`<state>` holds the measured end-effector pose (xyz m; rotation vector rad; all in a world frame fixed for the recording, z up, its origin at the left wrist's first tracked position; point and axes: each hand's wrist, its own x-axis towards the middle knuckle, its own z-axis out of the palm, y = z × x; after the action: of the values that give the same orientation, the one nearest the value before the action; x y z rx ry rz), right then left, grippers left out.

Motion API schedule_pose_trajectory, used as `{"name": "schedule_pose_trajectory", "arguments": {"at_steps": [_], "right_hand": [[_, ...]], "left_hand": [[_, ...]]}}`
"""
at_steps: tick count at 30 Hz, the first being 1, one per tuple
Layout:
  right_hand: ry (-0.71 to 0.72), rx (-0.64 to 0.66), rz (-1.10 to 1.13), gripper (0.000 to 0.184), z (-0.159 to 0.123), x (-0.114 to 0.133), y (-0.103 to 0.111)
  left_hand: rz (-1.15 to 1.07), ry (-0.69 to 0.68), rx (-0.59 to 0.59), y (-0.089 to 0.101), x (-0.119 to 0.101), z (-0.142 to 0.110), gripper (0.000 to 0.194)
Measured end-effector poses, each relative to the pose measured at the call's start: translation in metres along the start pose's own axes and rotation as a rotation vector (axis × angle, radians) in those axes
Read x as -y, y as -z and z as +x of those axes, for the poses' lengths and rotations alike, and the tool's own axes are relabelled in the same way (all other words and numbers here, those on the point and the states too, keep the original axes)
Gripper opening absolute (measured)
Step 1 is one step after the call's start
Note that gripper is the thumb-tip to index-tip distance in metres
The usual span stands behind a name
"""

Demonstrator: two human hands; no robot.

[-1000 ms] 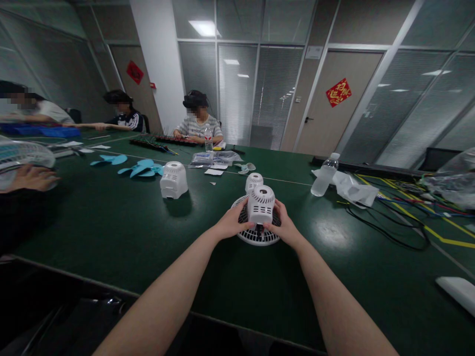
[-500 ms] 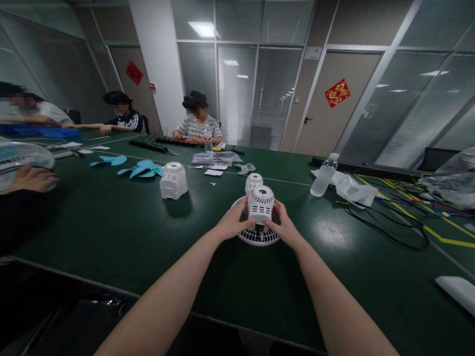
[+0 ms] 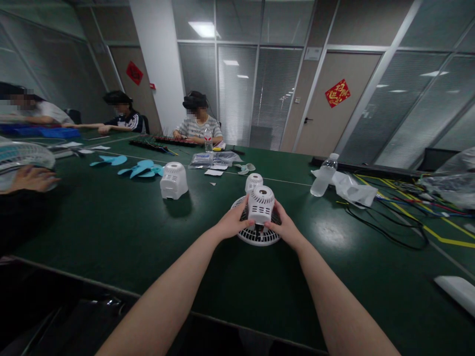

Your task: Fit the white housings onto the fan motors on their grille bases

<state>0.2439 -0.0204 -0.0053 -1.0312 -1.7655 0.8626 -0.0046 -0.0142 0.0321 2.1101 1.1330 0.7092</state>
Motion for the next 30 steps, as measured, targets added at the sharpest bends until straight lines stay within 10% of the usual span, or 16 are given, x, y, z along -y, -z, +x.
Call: {"name": "schedule_pose_trajectory", "arguments": {"at_steps": [13, 20, 30], "right_hand": [[-0.005, -0.005, -0.023, 0.095, -0.002, 0.003, 0.0], [-0.021, 0.003, -0.008, 0.097, -0.001, 0.003, 0.001], [0.009, -0.022, -0.048, 0.099, 0.001, -0.005, -0.004]], "left_hand": [[-0.431, 0.019, 0.025, 0.002, 0.029, 0.0, 0.066], [-0.07, -0.005, -0.073, -0.007, 0.017, 0.002, 0.095], [-0.099, -0.005, -0.116, -0.009, 0.013, 0.006, 0.098]]}}
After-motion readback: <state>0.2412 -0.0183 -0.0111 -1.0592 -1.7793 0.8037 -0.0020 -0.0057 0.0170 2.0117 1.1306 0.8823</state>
